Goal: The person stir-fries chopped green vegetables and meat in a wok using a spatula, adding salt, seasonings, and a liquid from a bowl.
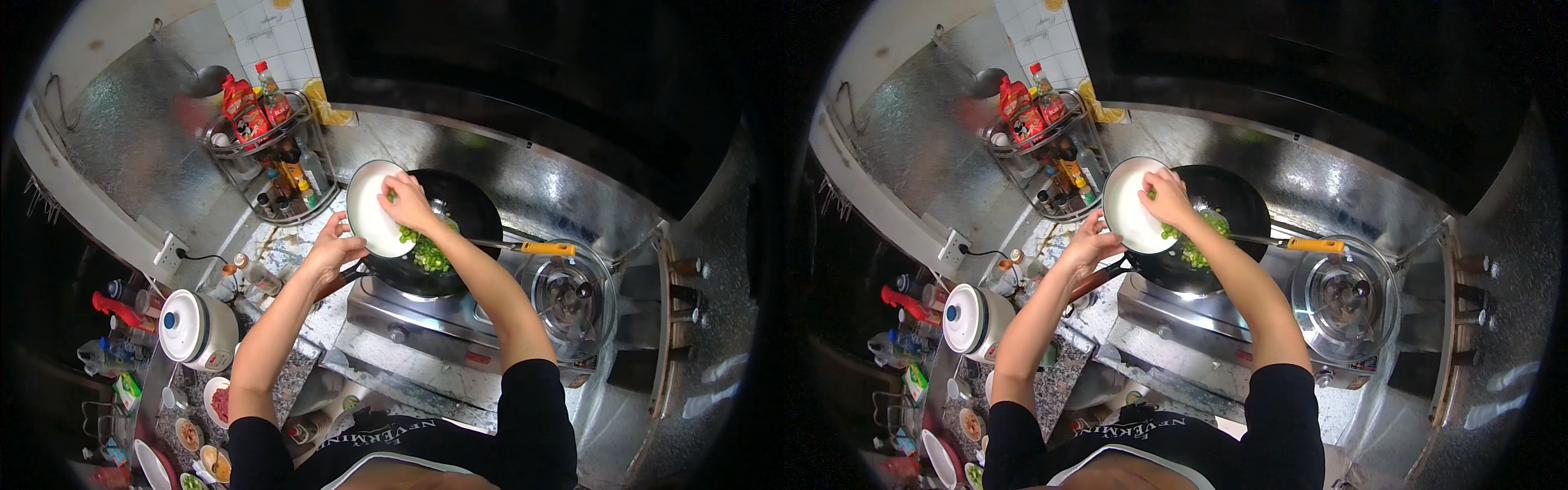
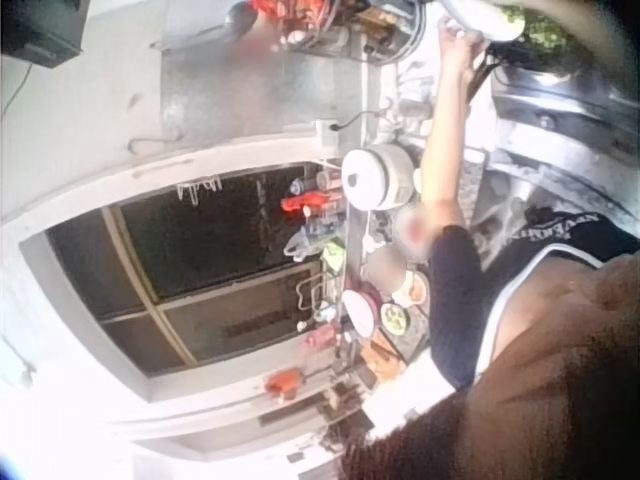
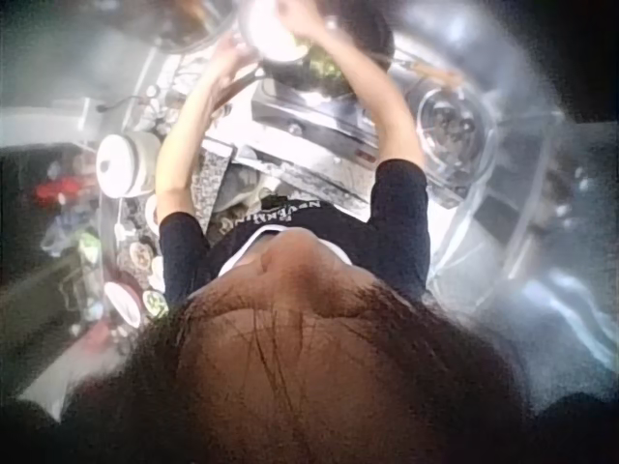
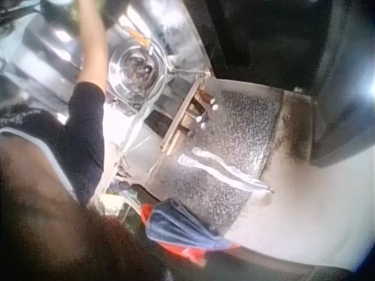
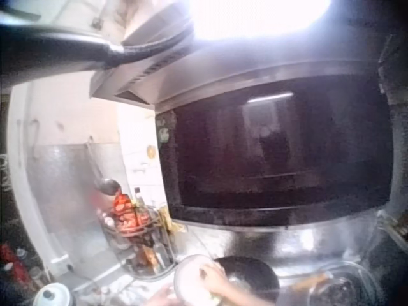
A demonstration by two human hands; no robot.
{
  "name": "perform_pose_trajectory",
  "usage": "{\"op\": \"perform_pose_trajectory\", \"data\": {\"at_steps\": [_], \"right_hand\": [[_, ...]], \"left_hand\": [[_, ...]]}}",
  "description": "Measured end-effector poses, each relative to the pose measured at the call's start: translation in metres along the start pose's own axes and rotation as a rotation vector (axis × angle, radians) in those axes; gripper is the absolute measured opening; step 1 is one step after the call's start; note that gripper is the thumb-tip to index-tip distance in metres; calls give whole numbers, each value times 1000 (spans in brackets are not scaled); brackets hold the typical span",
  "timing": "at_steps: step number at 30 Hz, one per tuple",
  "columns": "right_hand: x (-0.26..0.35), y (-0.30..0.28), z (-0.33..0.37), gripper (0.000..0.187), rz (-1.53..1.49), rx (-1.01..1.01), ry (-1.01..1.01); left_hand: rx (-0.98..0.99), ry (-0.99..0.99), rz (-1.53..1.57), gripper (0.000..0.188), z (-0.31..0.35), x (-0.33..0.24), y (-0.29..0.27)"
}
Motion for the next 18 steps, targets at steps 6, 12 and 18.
{"op": "perform_pose_trajectory", "data": {"at_steps": [6, 12, 18], "right_hand": [[-12, 35, 56, 6, -11, 432, 31], [-9, -8, 50, 1, 212, 367, 13], [29, 11, 49, 4, 84, 427, -207]], "left_hand": [[-91, 90, -38, 62, -10, -3, -20], [-186, 98, -59, 61, -7, 1, -24], [-121, 97, 88, 58, 8, 1, -12]]}}
Point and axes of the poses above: each hand's wrist, its own z-axis away from the middle knuckle, its own y-axis out of the palm, x = y × z, the point moved 7 cm from there along -z, towards the middle knuckle, and after that the axes turned 2 degrees about z, right-handed, at the moved point
